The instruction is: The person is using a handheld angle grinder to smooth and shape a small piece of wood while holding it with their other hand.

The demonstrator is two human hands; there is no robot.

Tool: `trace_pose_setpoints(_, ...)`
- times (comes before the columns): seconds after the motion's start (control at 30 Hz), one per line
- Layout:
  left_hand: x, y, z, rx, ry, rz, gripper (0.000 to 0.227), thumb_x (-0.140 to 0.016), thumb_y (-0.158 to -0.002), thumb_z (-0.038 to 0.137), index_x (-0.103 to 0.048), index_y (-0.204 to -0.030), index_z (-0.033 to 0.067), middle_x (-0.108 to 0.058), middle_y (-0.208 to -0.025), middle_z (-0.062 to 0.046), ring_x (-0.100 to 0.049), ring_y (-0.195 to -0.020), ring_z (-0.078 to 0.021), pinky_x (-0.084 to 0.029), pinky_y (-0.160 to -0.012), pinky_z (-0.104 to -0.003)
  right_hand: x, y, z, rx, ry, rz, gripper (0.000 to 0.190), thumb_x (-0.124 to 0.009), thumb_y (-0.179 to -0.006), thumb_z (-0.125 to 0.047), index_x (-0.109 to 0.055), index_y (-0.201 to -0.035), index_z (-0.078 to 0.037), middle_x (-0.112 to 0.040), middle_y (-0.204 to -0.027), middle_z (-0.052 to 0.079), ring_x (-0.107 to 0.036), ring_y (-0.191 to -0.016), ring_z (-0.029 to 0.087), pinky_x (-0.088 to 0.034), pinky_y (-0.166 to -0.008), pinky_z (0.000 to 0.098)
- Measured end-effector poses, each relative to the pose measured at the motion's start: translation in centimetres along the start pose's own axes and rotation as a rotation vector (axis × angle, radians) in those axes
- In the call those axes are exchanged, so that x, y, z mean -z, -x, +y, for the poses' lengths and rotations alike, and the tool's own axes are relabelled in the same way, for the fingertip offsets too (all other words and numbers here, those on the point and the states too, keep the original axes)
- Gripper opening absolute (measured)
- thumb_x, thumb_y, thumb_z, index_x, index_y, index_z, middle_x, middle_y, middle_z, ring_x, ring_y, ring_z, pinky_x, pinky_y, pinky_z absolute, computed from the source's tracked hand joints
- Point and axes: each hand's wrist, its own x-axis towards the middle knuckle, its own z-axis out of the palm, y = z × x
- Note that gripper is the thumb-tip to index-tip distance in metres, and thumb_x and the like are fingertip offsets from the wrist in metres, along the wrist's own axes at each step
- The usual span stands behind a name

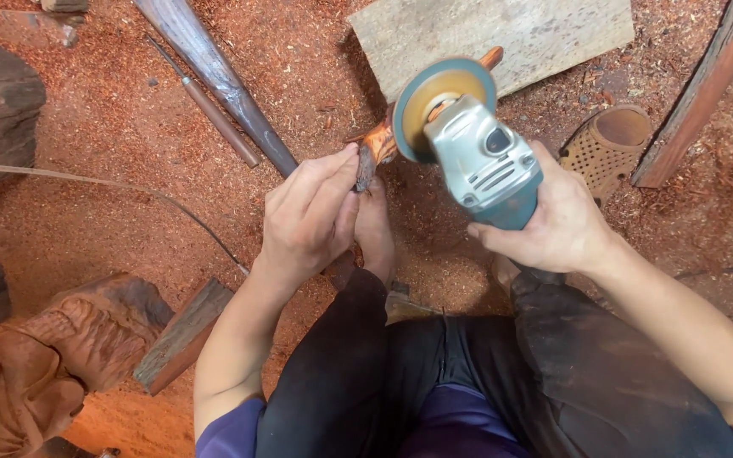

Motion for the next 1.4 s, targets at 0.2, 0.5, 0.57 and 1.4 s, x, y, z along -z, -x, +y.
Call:
trace_pose_setpoints(0.2, -0.7, 0.1, 1.1, 0.034, 0.002, 0.019, 0.019, -0.066, -0.096, 0.006, -0.071, -0.111, -0.0051, -0.073, -0.106, -0.018, -0.077, -0.09, -0.032, -0.064, -0.069, -0.038, 0.5, 0.5, -0.3, 0.037, -0.059, -0.044, 0.065, -0.089, -0.062, -0.016, -0.054, -0.113, 0.002, -0.071, -0.093, 0.027, -0.073, -0.088, 0.05, -0.06, -0.072, 0.0653)
trace_pose_setpoints(0.5, -0.9, -0.8, 2.2, -0.038, -0.117, 0.02, 0.016, -0.067, -0.092, -0.004, -0.073, -0.107, -0.0039, -0.073, -0.107, -0.018, -0.077, -0.089, -0.0318, -0.065, -0.07, -0.036, 0.4, 0.8, 0.9, 0.024, -0.104, -0.046, 0.059, -0.085, -0.066, -0.013, -0.054, -0.113, 0.003, -0.07, -0.094, 0.028, -0.073, -0.091, 0.05, -0.06, -0.076, 0.0662)
trace_pose_setpoints(0.57, -0.7, -1.2, 2.3, -0.065, -0.128, 0.024, 0.015, -0.067, -0.092, -0.004, -0.073, -0.106, -0.0039, -0.072, -0.104, -0.018, -0.077, -0.087, -0.0313, -0.065, -0.068, -0.036, 1.2, 0.8, 0.7, -0.002, -0.055, -0.023, 0.061, -0.086, -0.066, -0.014, -0.053, -0.114, 0.004, -0.07, -0.095, 0.028, -0.072, -0.091, 0.052, -0.059, -0.075, 0.0672)
trace_pose_setpoints(1.4, 0.1, -3.8, 6.1, -0.253, -0.312, -0.21, 0.017, -0.08, -0.084, -0.008, -0.072, -0.099, -0.0055, -0.069, -0.11, -0.024, -0.074, -0.091, -0.0334, -0.065, -0.075, -0.037, 4.6, 4.0, -3.8, -0.324, 0.178, -0.039, 0.085, -0.087, -0.061, -0.022, -0.048, -0.13, 0.007, -0.077, -0.095, 0.019, -0.078, -0.075, 0.033, -0.061, -0.051, 0.041)
